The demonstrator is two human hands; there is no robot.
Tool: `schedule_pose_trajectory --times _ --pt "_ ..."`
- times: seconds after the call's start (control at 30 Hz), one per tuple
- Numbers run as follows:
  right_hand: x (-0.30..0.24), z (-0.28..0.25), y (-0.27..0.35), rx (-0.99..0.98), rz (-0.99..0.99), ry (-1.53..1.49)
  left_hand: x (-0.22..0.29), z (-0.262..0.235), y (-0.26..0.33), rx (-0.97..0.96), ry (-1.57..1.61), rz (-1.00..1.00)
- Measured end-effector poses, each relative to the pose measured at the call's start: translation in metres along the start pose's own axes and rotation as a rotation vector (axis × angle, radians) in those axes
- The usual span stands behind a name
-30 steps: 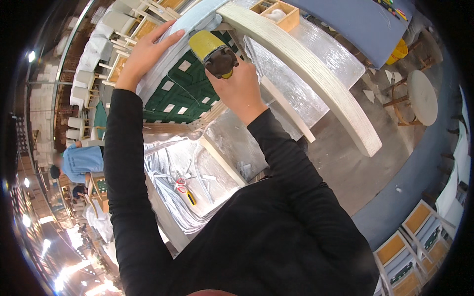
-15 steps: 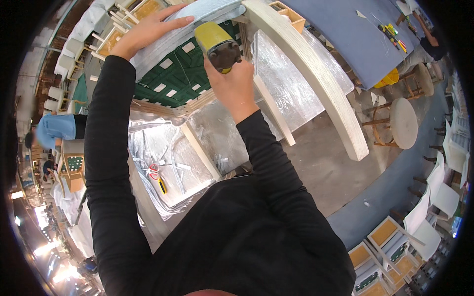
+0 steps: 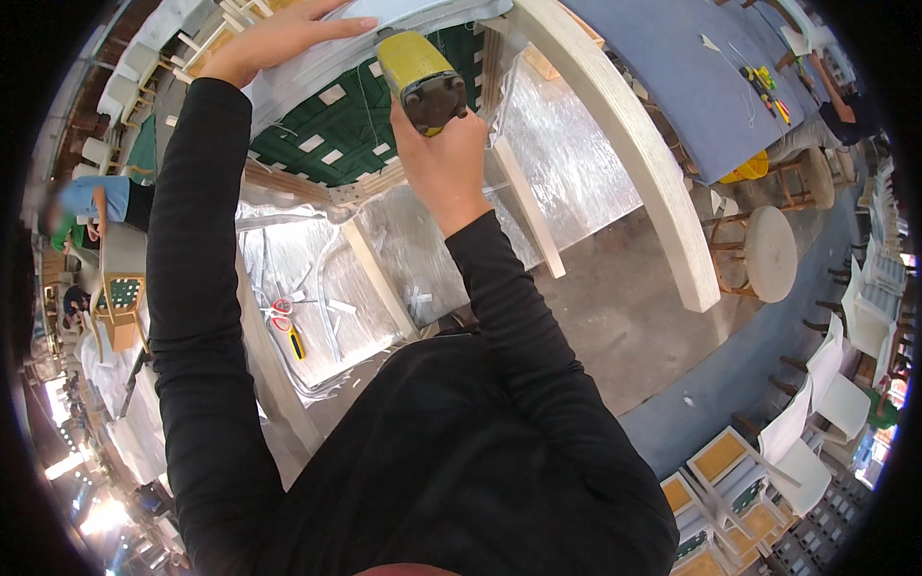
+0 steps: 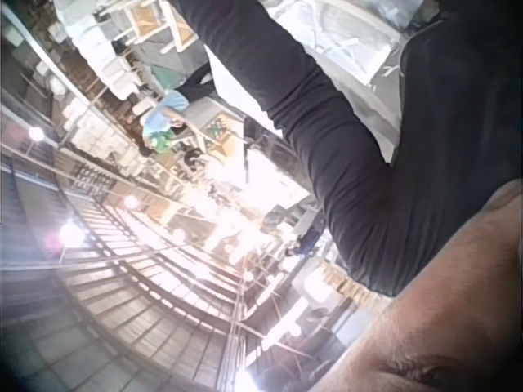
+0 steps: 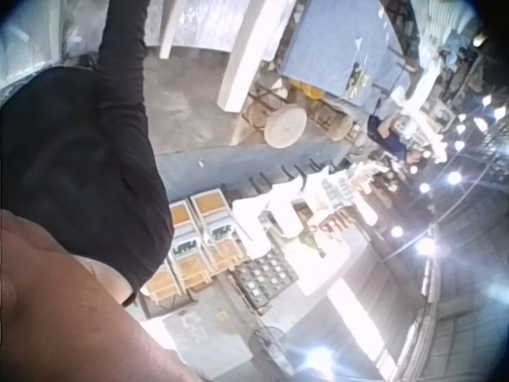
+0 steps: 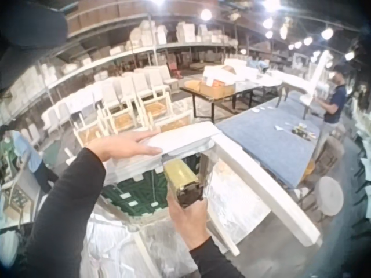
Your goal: The person attaches a light blue fabric strip to the underside of a white wooden chair frame. They use red scissors to trim the fabric and a yellow pneumatic staple gun to secure it to the wood. The process involves repeated measuring, cutting, and stapling along the chair's edge.
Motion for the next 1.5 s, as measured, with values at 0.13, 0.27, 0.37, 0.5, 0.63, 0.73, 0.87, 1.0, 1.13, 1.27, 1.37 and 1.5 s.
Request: schedule_pose_trajectory --times 0.13,0.27,0.37,0.5,0.63,0.73,0.87,1.0,1.13,1.27,1.37,1.5 --pt "-0.001 0.001 0.002 0.003 0.003 0.038 -0.014 -0.004 0.012 0.063 -0.003 -0.042" --pt "-0.003 0.009 0.008 -0.083 0.066 0.049 -0.025 -0.007 0.025 0.124 -0.083 -0.089" --pt "-0.009 0.014 0.014 -0.039 0.019 0.073 -0.030 -0.008 0.030 0.129 -0.122 -0.108" --pt "-0.013 0.012 0.015 0.030 -0.029 0.079 -0.031 -0.009 0.031 0.248 -0.174 -0.048" --pt "-0.015 0.026 0.024 -0.098 0.078 0.078 -0.076 0.000 0.028 0.234 -0.105 -0.036" --pt "-0.013 0.030 0.030 -0.080 0.083 0.070 -0.069 0.001 0.031 0.181 -0.073 -0.050" --pt "-0.017 0.031 0.031 -0.067 0.035 0.131 -0.061 -0.004 0.039 0.161 -0.066 -0.071" --pt "-0.029 0.042 0.041 -0.064 0.067 0.017 -0.079 -0.006 0.044 0.143 -0.070 -0.063" --pt "-0.024 0.044 0.045 -0.018 0.013 0.083 -0.081 -0.008 0.046 0.139 -0.033 -0.061" --pt "-0.018 0.049 0.050 -0.064 0.042 0.113 -0.093 -0.009 0.054 0.151 -0.008 -0.113" --pt "-0.034 0.056 0.055 -0.024 0.021 0.026 -0.100 -0.012 0.053 0.165 -0.034 -0.104" --pt "-0.037 0.059 0.061 -0.023 -0.074 0.121 -0.098 -0.011 0.053 0.156 -0.026 -0.121"
Point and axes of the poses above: each hand's wrist, its own y-axis away from the middle knuckle, its own z-axis out of the palm, x = y × z, the point moved 8 cm from there along -y, towards the middle knuckle, and after that the axes turned 5 degrees about x, right-handed, at the moved point
